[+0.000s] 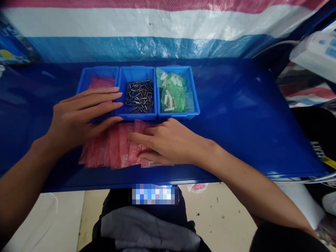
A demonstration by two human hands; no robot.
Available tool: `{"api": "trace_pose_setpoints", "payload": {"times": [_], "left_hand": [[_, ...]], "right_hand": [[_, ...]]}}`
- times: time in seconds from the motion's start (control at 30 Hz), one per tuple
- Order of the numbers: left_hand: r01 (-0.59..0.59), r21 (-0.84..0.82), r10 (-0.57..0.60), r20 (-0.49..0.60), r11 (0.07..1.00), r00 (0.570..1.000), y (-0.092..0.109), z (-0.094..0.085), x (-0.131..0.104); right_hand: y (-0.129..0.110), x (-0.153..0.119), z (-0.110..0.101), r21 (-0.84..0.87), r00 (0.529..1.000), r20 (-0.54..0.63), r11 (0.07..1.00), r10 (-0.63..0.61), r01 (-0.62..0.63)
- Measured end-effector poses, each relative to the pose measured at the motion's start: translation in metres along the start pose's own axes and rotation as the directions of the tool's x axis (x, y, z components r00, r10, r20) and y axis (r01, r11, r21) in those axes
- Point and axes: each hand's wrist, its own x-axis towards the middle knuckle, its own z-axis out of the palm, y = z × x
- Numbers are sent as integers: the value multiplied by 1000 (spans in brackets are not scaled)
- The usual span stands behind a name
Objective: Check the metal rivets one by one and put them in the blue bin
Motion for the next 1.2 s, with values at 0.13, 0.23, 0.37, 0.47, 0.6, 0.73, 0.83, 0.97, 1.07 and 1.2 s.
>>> {"api": "trace_pose_setpoints", "payload": {"times": [0.13,0.23,0.37,0.47,0.6,0.73,0.83,0.97,1.07,1.2], "left_hand": [[7,15,-6,-2,1000,1000,0,0,0],[-3,8,3,0,1000,1000,0,0,0],[2,24,-2,10,1000,1000,-1,0,-1],[2,42,-3,23,999,1000,-1,0,-2],[-11,48,10,19,999,1000,-1,0,-1],[-14,33,13,30,999,999,1,-1,1],[-26,24,25,23,999,999,4,-2,2],[-14,-7,14,16,1000,1000,9,-1,2],[59,-111,-59,8,992,998,17,-6,7],[292,-315,-304,12,903,953,17,-32,18]], "right_hand": [[5,-1,-6,157,997,71,987,27,-38],[5,0,-9,242,994,101,969,27,-51],[3,1,-9,311,1000,24,950,13,-19],[3,0,-8,384,996,-81,923,45,-10],[3,-3,-9,475,958,-263,879,115,25],[0,-6,-17,595,926,-322,803,197,36],[-3,-8,-22,607,901,-376,792,216,64],[-4,-10,-22,551,911,-374,832,175,66],[-1,-9,-19,541,915,-365,839,170,60],[4,-13,-25,448,878,-434,894,204,14]]}}
